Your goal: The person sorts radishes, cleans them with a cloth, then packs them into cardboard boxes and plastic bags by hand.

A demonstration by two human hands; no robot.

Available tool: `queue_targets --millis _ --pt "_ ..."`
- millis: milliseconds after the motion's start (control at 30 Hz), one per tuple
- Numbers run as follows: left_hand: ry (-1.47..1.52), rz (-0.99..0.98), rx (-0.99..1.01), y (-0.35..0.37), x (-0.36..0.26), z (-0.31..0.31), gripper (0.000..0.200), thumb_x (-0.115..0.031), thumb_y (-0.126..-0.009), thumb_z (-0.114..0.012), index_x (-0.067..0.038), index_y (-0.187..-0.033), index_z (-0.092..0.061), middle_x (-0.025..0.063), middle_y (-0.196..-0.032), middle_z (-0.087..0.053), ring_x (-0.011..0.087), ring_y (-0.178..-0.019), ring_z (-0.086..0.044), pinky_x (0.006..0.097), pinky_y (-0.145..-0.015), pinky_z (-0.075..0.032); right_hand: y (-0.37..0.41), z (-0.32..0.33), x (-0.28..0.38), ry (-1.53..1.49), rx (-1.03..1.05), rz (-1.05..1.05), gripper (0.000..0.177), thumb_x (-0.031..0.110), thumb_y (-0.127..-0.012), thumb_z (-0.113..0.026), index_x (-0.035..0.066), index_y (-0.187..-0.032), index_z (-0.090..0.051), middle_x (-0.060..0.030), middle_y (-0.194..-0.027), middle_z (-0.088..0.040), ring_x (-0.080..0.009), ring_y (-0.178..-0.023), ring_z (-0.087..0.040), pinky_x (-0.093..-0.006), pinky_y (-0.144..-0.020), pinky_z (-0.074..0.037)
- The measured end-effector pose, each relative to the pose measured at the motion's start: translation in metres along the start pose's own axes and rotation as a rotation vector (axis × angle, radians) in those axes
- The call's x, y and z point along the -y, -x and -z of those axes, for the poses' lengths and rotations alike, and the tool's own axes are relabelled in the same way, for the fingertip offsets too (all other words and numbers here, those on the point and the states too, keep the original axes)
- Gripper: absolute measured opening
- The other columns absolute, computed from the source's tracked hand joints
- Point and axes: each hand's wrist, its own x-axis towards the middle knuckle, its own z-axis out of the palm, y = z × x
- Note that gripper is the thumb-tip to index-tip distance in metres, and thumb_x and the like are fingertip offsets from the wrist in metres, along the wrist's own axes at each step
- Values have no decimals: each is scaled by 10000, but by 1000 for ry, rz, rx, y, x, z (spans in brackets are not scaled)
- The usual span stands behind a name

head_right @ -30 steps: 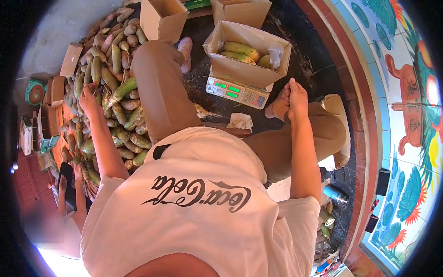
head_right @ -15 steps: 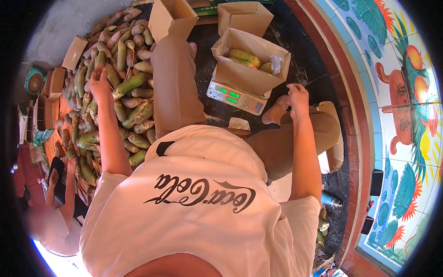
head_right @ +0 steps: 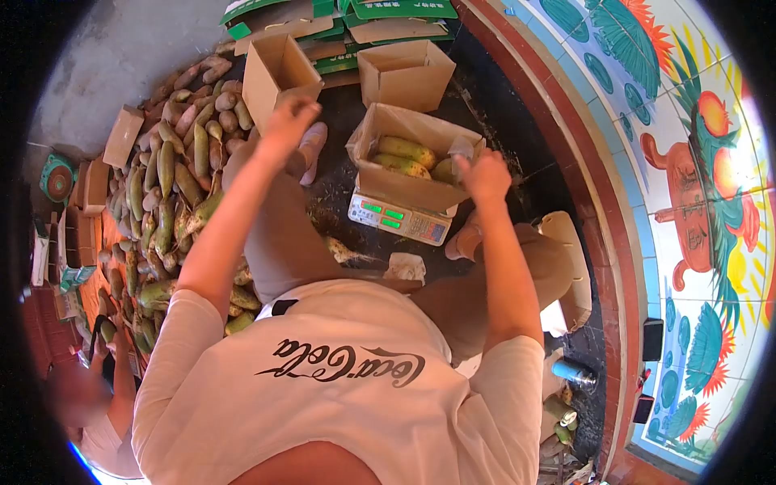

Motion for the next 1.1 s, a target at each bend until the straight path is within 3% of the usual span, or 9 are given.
queue_targets --millis 100,167,333,400,500,700,833,967,1100 --pt "-142 230 214 -27 40 -65 576 -425 -808 -620 63 -1106 -552 204 -1092 -593 257 -1024 -559 333 -865 -432 -13 -22 18 223 143 12 406 407 -774 -605 31 -924 -646 -166 -909 -641 -318 -901 -616 -402 -751 -497" --pt "-206 322 272 -24 21 -76 777 -478 -763 -623 71 -1268 -405 289 -1237 -476 361 -1155 -485 367 -939 -406 -21 -43 17 275 248 71 388 395 -782 -589 39 -921 -654 -158 -898 -651 -323 -896 -619 -411 -757 -499" --pt "172 874 354 -35 49 -111 682 -415 -747 -682 70 -1183 -479 196 -1095 -575 287 -980 -572 416 -863 -456 -26 -74 -16 -249 160 34 259 239 -836 -523 8 -891 -626 -164 -812 -648 -292 -771 -632 -370 -689 -488" --pt "311 841 412 -38 64 -112 535 -353 -767 -680 41 -1097 -531 137 -983 -600 238 -883 -585 403 -808 -472 -27 -73 -36 -557 210 29 235 198 -854 -502 -17 -872 -597 -152 -780 -634 -243 -680 -626 -350 -636 -475" --pt "397 780 387 -38 60 -110 326 -264 -806 -648 1 -980 -572 80 -856 -615 183 -778 -599 353 -723 -488 -21 -41 -32 -968 370 -250 258 208 -896 -469 -32 -885 -562 -79 -684 -570 -175 -611 -571 -320 -592 -438" --pt "580 635 350 -44 17 -89 169 -173 -856 -568 -20 -928 -575 58 -784 -605 161 -695 -599 287 -629 -483 -27 -16 -16 -1303 412 -459 254 239 -919 -468 67 -735 -503 39 -584 -410 -61 -522 -383 -233 -503 -329" --pt "606 573 507 -45 -28 -86 177 -163 -896 -523 -36 -1018 -504 72 -878 -567 167 -764 -588 336 -725 -502 -46 -1 -21 -1373 527 -414 232 233 -909 -487 47 -777 -531 35 -582 -426 -71 -501 -368 -226 -475 -309" --pt "736 532 644 -40 -49 -104 154 -171 -903 -520 -48 -996 -510 51 -817 -539 150 -712 -561 341 -675 -509 -53 32 -11 -1424 581 -367 229 226 -900 -500 34 -779 -534 29 -575 -421 -78 -501 -368 -237 -471 -315" --pt "569 396 770 -39 -44 -107 180 -202 -869 -593 -50 -948 -538 30 -763 -544 123 -684 -546 303 -623 -502 -46 39 -4 -1336 586 -329 234 229 -897 -506 15 -816 -558 27 -575 -422 -77 -519 -388 -237 -487 -330"
